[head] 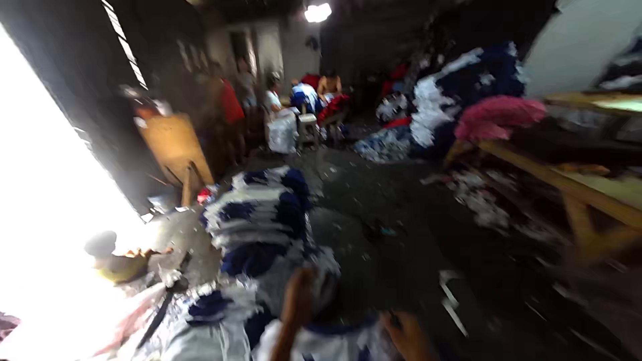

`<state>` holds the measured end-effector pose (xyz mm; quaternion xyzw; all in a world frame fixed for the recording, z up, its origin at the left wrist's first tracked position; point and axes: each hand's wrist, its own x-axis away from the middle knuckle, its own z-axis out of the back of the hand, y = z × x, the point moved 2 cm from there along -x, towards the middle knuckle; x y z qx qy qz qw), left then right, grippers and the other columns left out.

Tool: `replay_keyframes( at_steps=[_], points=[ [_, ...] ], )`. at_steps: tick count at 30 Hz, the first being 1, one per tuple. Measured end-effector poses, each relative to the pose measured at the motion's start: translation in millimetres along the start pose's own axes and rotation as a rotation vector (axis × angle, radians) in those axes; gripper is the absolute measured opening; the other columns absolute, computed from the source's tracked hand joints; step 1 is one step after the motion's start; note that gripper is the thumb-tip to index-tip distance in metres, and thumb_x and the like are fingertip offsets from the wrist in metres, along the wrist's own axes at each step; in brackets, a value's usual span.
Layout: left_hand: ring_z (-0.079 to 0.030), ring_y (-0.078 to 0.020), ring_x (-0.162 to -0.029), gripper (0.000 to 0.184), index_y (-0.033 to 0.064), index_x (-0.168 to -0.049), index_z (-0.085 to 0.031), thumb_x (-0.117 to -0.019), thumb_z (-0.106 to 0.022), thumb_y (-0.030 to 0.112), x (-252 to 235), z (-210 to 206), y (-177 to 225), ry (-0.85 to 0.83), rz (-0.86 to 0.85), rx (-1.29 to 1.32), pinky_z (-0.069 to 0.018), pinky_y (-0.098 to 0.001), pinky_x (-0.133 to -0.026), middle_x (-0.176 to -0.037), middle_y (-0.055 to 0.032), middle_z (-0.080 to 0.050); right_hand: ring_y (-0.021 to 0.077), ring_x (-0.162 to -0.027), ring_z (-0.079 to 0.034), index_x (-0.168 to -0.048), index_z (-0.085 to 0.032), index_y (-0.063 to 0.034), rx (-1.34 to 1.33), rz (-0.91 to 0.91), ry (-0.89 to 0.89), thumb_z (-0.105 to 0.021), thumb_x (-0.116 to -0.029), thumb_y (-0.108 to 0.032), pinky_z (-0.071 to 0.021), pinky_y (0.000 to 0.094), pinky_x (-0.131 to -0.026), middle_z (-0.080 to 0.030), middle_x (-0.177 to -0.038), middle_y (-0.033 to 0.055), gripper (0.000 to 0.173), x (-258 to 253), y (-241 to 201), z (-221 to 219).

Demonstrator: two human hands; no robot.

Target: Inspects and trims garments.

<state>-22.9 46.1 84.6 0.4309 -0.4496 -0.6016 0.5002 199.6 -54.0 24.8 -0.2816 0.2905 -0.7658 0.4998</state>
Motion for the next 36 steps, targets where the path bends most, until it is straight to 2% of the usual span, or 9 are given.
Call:
replay_keyframes(
  at_steps=[3, 5, 8, 11, 18, 23, 29, 33, 36],
  points=[
    [-0.025, -0.0451, -0.152, 0.072, 0.0072, -0.165, -0.015, -0.1057, -0.054, 0.019, -12.6, 11.1, -4.0, -0.295, 0.076, -0.637, -0.0242, -0.0727, -0.116, -0.168, -0.0238, -0.018, 0.0371, -0.100, -0.067, -0.111, -0.069, 0.0073, -0.022, -0.121, -0.055, -0.057, -0.1049, -0.024, -0.0514, 0.0545, -0.094, -0.069, -0.103, 0.0253, 0.034, 7.1, -9.6, 10.0],
    [-0.022, -0.0467, -0.153, 0.072, 0.0143, -0.165, -0.020, -0.1041, -0.057, 0.019, 0.9, -3.0, -19.7, -0.416, 0.004, -0.730, -0.0204, -0.0808, -0.110, -0.169, -0.0181, -0.021, 0.0316, -0.090, -0.066, -0.109, -0.070, 0.0050, -0.128, -0.175, -0.053, -0.059, -0.1052, -0.023, -0.0532, 0.0506, -0.086, -0.068, -0.097, 0.0216, 0.031, 8.8, -2.2, 8.8],
    [-0.043, -0.0432, -0.142, 0.053, 0.0088, -0.152, -0.049, -0.1006, -0.062, 0.013, 26.5, -29.4, -36.8, -0.464, -0.126, -0.617, -0.0345, -0.0703, -0.110, -0.157, -0.0176, -0.046, 0.0198, -0.075, -0.058, -0.103, -0.069, 0.0029, -0.358, -0.195, -0.021, -0.062, -0.1044, -0.021, -0.0506, 0.0399, -0.071, -0.064, -0.085, 0.0132, 0.025, 9.4, 4.3, 9.2],
    [-0.054, -0.0366, -0.131, 0.043, 0.0053, -0.141, -0.061, -0.0990, -0.065, 0.016, 48.6, -57.5, -49.7, -0.438, -0.183, -0.420, -0.0411, -0.0613, -0.109, -0.141, -0.0162, -0.060, 0.0150, -0.068, -0.055, -0.100, -0.068, 0.0027, -0.413, -0.201, -0.014, -0.062, -0.1039, -0.019, -0.0488, 0.0347, -0.066, -0.061, -0.080, 0.0094, 0.023, 13.1, 4.4, 11.6],
    [-0.062, -0.0331, -0.115, 0.041, 0.0012, -0.130, -0.066, -0.0970, -0.070, 0.024, 59.0, -90.5, -40.4, -0.421, -0.188, -0.310, -0.0495, -0.0505, -0.102, -0.122, -0.0177, -0.067, 0.0113, -0.073, -0.059, -0.101, -0.069, 0.0005, -0.433, -0.118, -0.081, -0.061, -0.1041, -0.014, -0.0509, 0.0299, -0.071, -0.063, -0.081, 0.0065, 0.017, 16.9, 5.3, 17.9],
    [-0.070, -0.0182, -0.077, 0.013, 0.0019, -0.096, -0.076, -0.0972, -0.068, 0.013, 56.3, -85.2, -31.1, -0.360, -0.116, -0.206, -0.0587, -0.0401, -0.079, -0.085, -0.0086, -0.073, 0.0092, -0.069, -0.059, -0.096, -0.069, 0.0001, -0.466, -0.064, -0.059, -0.064, -0.1017, -0.012, -0.0510, 0.0276, -0.068, -0.063, -0.077, 0.0046, 0.014, 20.1, 4.6, 16.4],
    [-0.070, -0.0206, -0.078, 0.021, -0.0030, -0.106, -0.067, -0.1055, -0.052, 0.012, 58.7, -79.3, -39.2, -0.488, 0.050, -0.179, -0.0583, -0.0415, -0.080, -0.084, -0.0112, -0.070, 0.0135, -0.071, -0.058, -0.097, -0.070, 0.0009, -0.345, -0.018, -0.052, -0.065, -0.1017, -0.014, -0.0507, 0.0331, -0.069, -0.063, -0.079, 0.0072, 0.016, 17.0, 6.0, 9.6],
    [-0.068, -0.0213, -0.077, 0.024, -0.0032, -0.107, -0.063, -0.1084, -0.048, 0.014, 62.1, -75.5, -45.3, -0.440, 0.160, -0.129, -0.0576, -0.0418, -0.078, -0.084, -0.0122, -0.067, 0.0259, -0.077, -0.060, -0.137, -0.049, 0.0029, -0.154, 0.099, 0.051, -0.054, -0.1064, -0.026, -0.0536, 0.0467, -0.073, -0.060, -0.090, 0.0143, 0.043, 26.0, 4.2, 7.2],
    [-0.070, -0.0224, -0.080, 0.024, -0.0036, -0.108, -0.063, -0.1089, -0.046, 0.014, 62.5, -70.0, -44.9, -0.401, 0.185, -0.113, -0.0589, -0.0432, -0.080, -0.087, -0.0139, -0.068, 0.0290, -0.088, -0.068, -0.137, -0.055, -0.0024, 0.039, 0.218, -0.011, -0.049, -0.1079, -0.032, -0.0564, 0.0525, -0.079, -0.067, -0.101, 0.0146, 0.042, 39.9, -10.9, 14.3]
  ],
)
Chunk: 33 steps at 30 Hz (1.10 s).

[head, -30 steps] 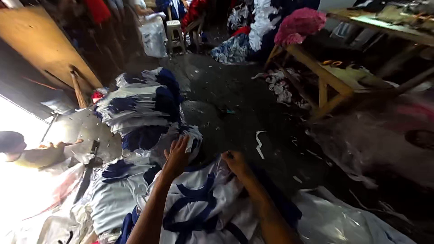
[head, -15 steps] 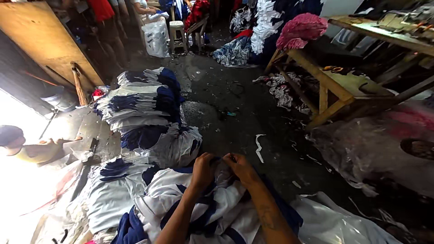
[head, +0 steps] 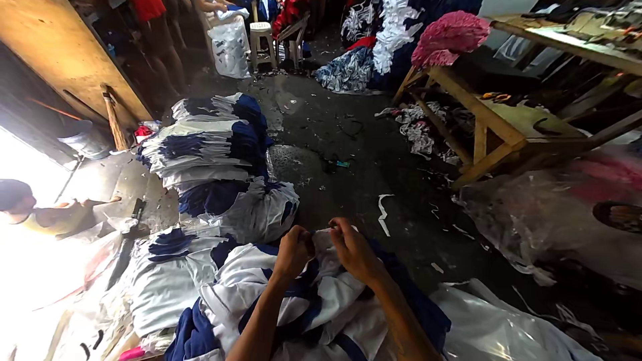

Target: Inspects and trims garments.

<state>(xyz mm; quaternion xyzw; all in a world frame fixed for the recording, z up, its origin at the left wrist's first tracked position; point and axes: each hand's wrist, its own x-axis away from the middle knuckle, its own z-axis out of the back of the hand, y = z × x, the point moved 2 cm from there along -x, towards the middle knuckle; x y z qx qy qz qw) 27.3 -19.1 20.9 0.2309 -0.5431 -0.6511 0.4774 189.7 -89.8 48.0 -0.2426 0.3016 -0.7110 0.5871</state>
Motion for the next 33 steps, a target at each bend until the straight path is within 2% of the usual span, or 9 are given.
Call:
replay_keyframes(
  at_steps=[6, 13, 17, 20, 22, 26, 29, 31, 33],
  points=[
    [-0.070, -0.0212, -0.080, 0.023, -0.0042, -0.111, -0.060, -0.1091, -0.046, 0.013, 11.7, 1.7, 12.2, 0.049, 0.011, -0.045, -0.0583, -0.0410, -0.081, -0.086, -0.0125, -0.068, 0.0286, -0.099, -0.072, -0.121, -0.076, -0.0147, 0.368, 0.038, -0.123, -0.068, -0.0989, -0.039, -0.0572, 0.0547, -0.082, -0.074, -0.116, 0.0074, 0.034, 4.1, -30.0, 14.2],
    [-0.071, -0.0218, -0.083, 0.023, -0.0031, -0.110, -0.060, -0.1090, -0.045, 0.015, 17.0, -0.3, 20.9, 0.049, 0.032, -0.110, -0.0576, -0.0408, -0.082, -0.087, -0.0121, -0.070, 0.0295, -0.094, -0.072, -0.108, -0.079, -0.0166, 0.427, 0.009, -0.117, -0.068, -0.0986, -0.034, -0.0557, 0.0547, -0.078, -0.076, -0.102, 0.0073, 0.022, 0.0, -33.7, 5.2],
    [-0.069, -0.0233, -0.085, 0.024, -0.0035, -0.111, -0.061, -0.1092, -0.044, 0.013, 18.8, 2.4, 17.8, 0.059, 0.031, -0.097, -0.0568, -0.0428, -0.083, -0.089, -0.0137, -0.068, 0.0288, -0.096, -0.072, -0.118, -0.075, -0.0085, 0.073, -0.110, -0.064, -0.072, -0.0975, -0.032, -0.0560, 0.0541, -0.087, -0.075, -0.104, 0.0119, 0.031, -7.0, -7.5, 0.3],
    [-0.071, -0.0228, -0.084, 0.025, -0.0046, -0.112, -0.060, -0.1096, -0.042, 0.013, 16.7, 2.4, 13.4, 0.054, 0.029, -0.040, -0.0581, -0.0425, -0.083, -0.090, -0.0141, -0.069, 0.0288, -0.091, -0.068, -0.145, -0.054, -0.0058, -0.053, -0.181, -0.159, -0.073, -0.0960, -0.038, -0.0558, 0.0517, -0.086, -0.069, -0.105, 0.0156, 0.062, -16.2, 9.9, -2.0],
    [-0.073, -0.0213, -0.084, 0.023, -0.0056, -0.113, -0.060, -0.1079, -0.043, 0.009, 12.8, 6.2, 10.2, 0.015, -0.029, -0.007, -0.0605, -0.0415, -0.084, -0.092, -0.0134, -0.071, 0.0295, -0.094, -0.068, -0.130, -0.066, -0.0066, 0.008, -0.200, -0.257, -0.069, -0.0986, -0.037, -0.0540, 0.0528, -0.089, -0.071, -0.102, 0.0155, 0.044, -21.0, 10.2, -5.6],
    [-0.072, -0.0280, -0.099, 0.023, -0.0054, -0.123, -0.061, -0.1043, -0.055, 0.008, 5.4, 42.6, 15.4, 0.212, -0.095, -0.125, -0.0585, -0.0475, -0.091, -0.112, -0.0181, -0.072, 0.0316, -0.093, -0.068, -0.107, -0.072, -0.0011, 0.038, -0.285, -0.205, -0.060, -0.1046, -0.031, -0.0530, 0.0535, -0.087, -0.070, -0.095, 0.0175, 0.032, -20.2, 3.5, -4.9],
    [-0.045, -0.0465, -0.139, 0.053, -0.0053, -0.149, -0.043, -0.1038, -0.058, 0.019, 3.0, 59.0, 15.4, 0.273, -0.009, -0.428, -0.0358, -0.0627, -0.113, -0.152, -0.0293, -0.044, 0.0307, -0.084, -0.065, -0.100, -0.070, -0.0004, 0.024, -0.344, -0.159, -0.059, -0.1049, -0.034, -0.0521, 0.0528, -0.080, -0.067, -0.087, 0.0162, 0.035, -20.0, 4.6, -3.4],
    [-0.055, -0.0433, -0.128, 0.043, -0.0069, -0.133, -0.058, -0.1028, -0.060, 0.023, 12.0, 43.9, 17.0, 0.203, -0.093, -0.483, -0.0428, -0.0591, -0.109, -0.135, -0.0282, -0.058, 0.0307, -0.083, -0.065, -0.098, -0.070, -0.0009, 0.029, -0.372, -0.142, -0.059, -0.1046, -0.035, -0.0518, 0.0531, -0.079, -0.066, -0.085, 0.0157, 0.036, -22.8, 5.4, -5.0],
    [-0.067, -0.0324, -0.109, 0.034, -0.0010, -0.114, -0.070, -0.1026, -0.061, 0.029, 24.5, 14.7, 19.5, 0.035, -0.113, -0.502, -0.0529, -0.0511, -0.099, -0.113, -0.0179, -0.069, 0.0311, -0.082, -0.066, -0.097, -0.070, -0.0006, 0.024, -0.382, -0.109, -0.061, -0.1039, -0.035, -0.0522, 0.0536, -0.078, -0.066, -0.084, 0.0160, 0.036, -23.9, 4.6, -7.1]
  ],
)
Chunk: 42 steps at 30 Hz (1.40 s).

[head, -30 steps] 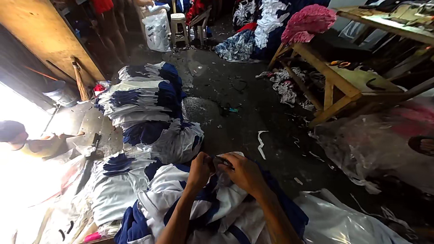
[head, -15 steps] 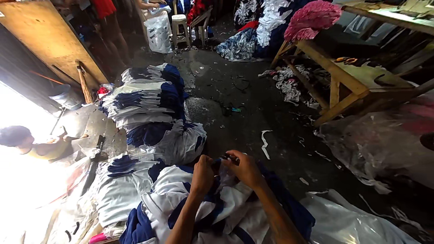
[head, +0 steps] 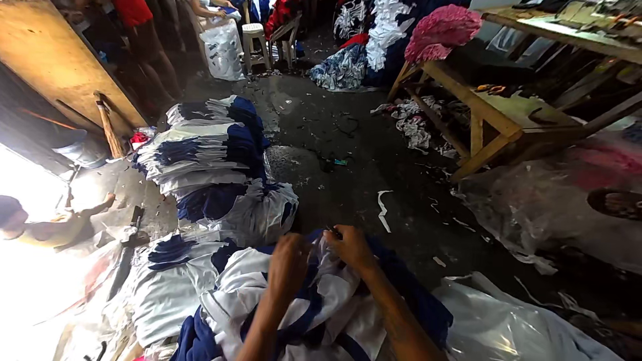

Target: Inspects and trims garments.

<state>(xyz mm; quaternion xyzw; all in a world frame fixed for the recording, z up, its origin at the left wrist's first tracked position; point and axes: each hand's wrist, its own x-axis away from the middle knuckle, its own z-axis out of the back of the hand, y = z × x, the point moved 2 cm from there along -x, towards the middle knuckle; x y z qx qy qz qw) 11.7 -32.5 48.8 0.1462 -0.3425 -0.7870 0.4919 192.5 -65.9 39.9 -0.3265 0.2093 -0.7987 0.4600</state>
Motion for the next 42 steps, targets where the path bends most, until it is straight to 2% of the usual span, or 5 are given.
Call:
replay_keyframes(
  at_steps=[13, 19, 25, 33, 42],
  points=[
    [-0.072, -0.0186, -0.080, 0.022, -0.0044, -0.104, -0.068, -0.1054, -0.051, 0.009, 0.1, 1.0, -38.2, 0.087, 0.117, 0.926, -0.0620, -0.0373, -0.076, -0.092, -0.0104, -0.073, 0.0266, -0.073, -0.061, -0.091, -0.071, -0.0008, -0.092, 0.035, 0.115, -0.065, -0.1020, -0.027, -0.0506, 0.0482, -0.070, -0.063, -0.076, 0.0128, 0.029, 6.1, 8.0, 1.1],
    [-0.040, -0.0522, -0.141, 0.074, -0.0012, -0.160, -0.026, -0.1012, -0.063, 0.025, -8.8, 23.2, -55.9, 0.190, 0.253, 0.168, -0.0356, -0.0662, -0.113, -0.157, -0.0345, -0.034, 0.0267, -0.073, -0.062, -0.095, -0.070, 0.0013, -0.118, 0.107, 0.078, -0.065, -0.1022, -0.028, -0.0517, 0.0487, -0.072, -0.063, -0.078, 0.0140, 0.031, 3.1, 9.0, -0.3],
    [-0.062, -0.0352, -0.117, 0.026, -0.0002, -0.119, -0.070, -0.0996, -0.062, 0.014, -3.2, -20.2, -17.7, -0.011, 0.088, 0.155, -0.0423, -0.0567, -0.106, -0.116, -0.0187, -0.069, 0.0215, -0.075, -0.063, -0.106, -0.072, 0.0011, -0.157, 0.184, 0.030, -0.067, -0.0999, -0.015, -0.0537, 0.0423, -0.074, -0.068, -0.086, 0.0129, 0.018, 6.4, 10.4, 3.1],
    [-0.067, -0.0260, -0.080, 0.014, 0.0082, -0.087, -0.074, -0.0927, -0.061, 0.009, 92.6, -25.6, -8.1, 0.429, -0.460, -0.075, -0.0582, -0.0417, -0.073, -0.080, -0.0080, -0.065, 0.0028, -0.067, -0.053, -0.105, -0.072, -0.0082, -0.344, 0.309, -0.219, -0.059, -0.1021, -0.016, -0.0468, 0.0225, -0.066, -0.062, -0.079, -0.0037, 0.016, 51.1, 15.8, 35.6],
    [-0.067, -0.0215, -0.078, 0.017, 0.0089, -0.089, -0.075, -0.0938, -0.059, 0.007, 128.8, -33.6, -0.6, 0.414, -0.679, -0.234, -0.0567, -0.0335, -0.071, -0.080, -0.0053, -0.067, 0.0336, -0.094, -0.067, -0.112, -0.066, -0.0047, 0.493, 0.119, -0.413, -0.071, -0.0880, -0.062, -0.0527, 0.0541, -0.078, -0.068, -0.098, 0.0157, 0.063, 91.6, -43.1, 20.3]
  ],
)
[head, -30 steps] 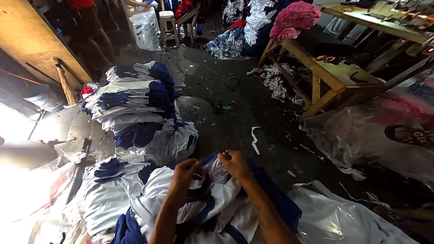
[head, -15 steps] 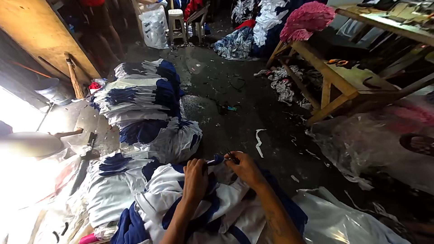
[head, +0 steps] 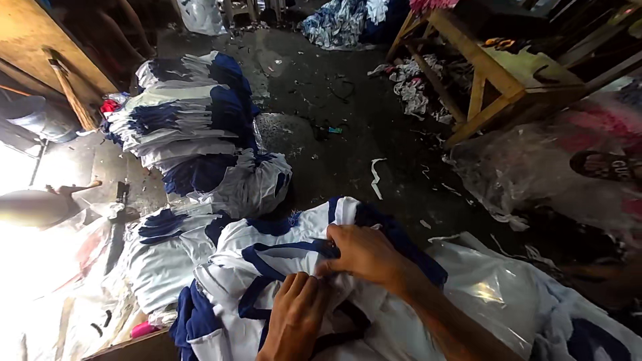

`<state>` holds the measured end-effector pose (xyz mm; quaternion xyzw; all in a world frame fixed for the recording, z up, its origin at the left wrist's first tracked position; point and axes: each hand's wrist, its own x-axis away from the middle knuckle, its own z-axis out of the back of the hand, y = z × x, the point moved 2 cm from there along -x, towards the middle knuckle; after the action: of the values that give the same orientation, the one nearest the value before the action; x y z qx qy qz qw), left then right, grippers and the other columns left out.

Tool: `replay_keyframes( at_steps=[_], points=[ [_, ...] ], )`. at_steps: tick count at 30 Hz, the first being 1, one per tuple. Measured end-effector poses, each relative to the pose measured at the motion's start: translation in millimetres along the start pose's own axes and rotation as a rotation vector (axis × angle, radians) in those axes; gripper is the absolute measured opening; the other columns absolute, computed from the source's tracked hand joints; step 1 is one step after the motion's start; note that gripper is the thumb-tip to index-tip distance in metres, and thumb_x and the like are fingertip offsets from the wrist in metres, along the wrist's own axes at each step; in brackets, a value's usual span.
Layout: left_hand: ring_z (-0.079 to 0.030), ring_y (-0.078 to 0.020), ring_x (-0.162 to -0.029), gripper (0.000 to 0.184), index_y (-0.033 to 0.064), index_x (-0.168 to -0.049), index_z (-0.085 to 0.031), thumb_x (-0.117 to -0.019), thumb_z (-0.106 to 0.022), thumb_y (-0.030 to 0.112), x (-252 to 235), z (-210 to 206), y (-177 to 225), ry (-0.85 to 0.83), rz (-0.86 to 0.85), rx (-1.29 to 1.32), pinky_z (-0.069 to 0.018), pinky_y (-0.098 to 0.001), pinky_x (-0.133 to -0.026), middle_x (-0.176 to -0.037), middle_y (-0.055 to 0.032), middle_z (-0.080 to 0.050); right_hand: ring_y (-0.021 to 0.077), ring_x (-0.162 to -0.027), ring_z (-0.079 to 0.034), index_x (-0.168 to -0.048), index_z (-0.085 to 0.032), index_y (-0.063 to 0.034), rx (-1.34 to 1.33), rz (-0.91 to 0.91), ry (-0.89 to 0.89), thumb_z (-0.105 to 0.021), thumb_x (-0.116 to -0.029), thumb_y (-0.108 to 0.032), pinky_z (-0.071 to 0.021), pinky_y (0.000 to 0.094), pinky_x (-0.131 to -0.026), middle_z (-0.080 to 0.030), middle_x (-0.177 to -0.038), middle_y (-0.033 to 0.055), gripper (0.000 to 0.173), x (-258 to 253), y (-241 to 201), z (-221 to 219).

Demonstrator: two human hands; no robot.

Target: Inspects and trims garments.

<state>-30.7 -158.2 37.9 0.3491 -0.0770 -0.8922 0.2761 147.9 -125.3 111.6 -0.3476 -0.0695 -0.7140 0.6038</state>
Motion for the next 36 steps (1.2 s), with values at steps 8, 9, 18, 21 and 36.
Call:
replay_keyframes(
  at_steps=[8, 9, 18, 21, 36],
  points=[
    [-0.069, -0.0209, -0.087, 0.017, 0.0087, -0.092, -0.077, -0.0949, -0.060, 0.010, 7.0, -4.0, -11.1, -0.024, 0.096, 0.092, -0.0589, -0.0339, -0.078, -0.087, -0.0063, -0.070, 0.0228, -0.079, -0.070, -0.104, -0.076, -0.0077, -0.303, 0.018, 0.329, -0.067, -0.0975, -0.019, -0.0577, 0.0454, -0.076, -0.073, -0.089, 0.0093, 0.016, 5.7, 39.5, -18.3],
    [-0.069, -0.0209, -0.090, 0.017, 0.0094, -0.093, -0.077, -0.0953, -0.061, 0.012, 6.5, -5.4, -12.4, -0.025, 0.127, 0.119, -0.0590, -0.0340, -0.081, -0.090, -0.0068, -0.070, 0.0197, -0.076, -0.070, -0.107, -0.076, -0.0061, -0.375, 0.022, 0.348, -0.067, -0.0982, -0.019, -0.0595, 0.0414, -0.075, -0.073, -0.090, 0.0087, 0.018, 7.3, 42.7, -16.6],
    [-0.071, -0.0159, -0.081, 0.015, 0.0093, -0.091, -0.078, -0.0913, -0.064, 0.009, 0.6, -10.0, -13.5, -0.108, 0.275, 0.332, -0.0613, -0.0307, -0.069, -0.098, -0.0076, -0.073, -0.0003, -0.045, -0.046, -0.113, -0.065, -0.0021, -1.572, -0.055, 0.230, -0.061, -0.0983, 0.000, -0.0429, 0.0140, -0.047, -0.053, -0.058, -0.0041, 0.015, 6.6, 50.5, -25.1],
    [-0.071, -0.0135, -0.085, 0.013, 0.0098, -0.092, -0.080, -0.0915, -0.069, 0.017, -9.7, -6.6, -21.6, -0.240, 0.386, 0.481, -0.0614, -0.0315, -0.074, -0.097, -0.0049, -0.073, -0.0013, -0.046, -0.045, -0.118, -0.065, -0.0013, -1.625, -0.034, 0.224, -0.058, -0.0992, 0.001, -0.0424, 0.0130, -0.047, -0.052, -0.059, -0.0047, 0.020, 6.1, 53.1, -27.9],
    [-0.070, -0.0070, -0.071, 0.022, 0.0039, -0.095, -0.070, -0.1036, -0.051, 0.010, -63.8, -20.5, -16.1, -0.226, 0.598, 0.653, -0.0610, -0.0251, -0.070, -0.079, 0.0001, -0.071, -0.0019, -0.044, -0.043, -0.117, -0.063, 0.0001, -1.834, -0.030, 0.374, -0.051, -0.1012, 0.003, -0.0408, 0.0120, -0.044, -0.053, -0.062, -0.0039, 0.020, 1.7, 54.6, -37.6]
  ],
)
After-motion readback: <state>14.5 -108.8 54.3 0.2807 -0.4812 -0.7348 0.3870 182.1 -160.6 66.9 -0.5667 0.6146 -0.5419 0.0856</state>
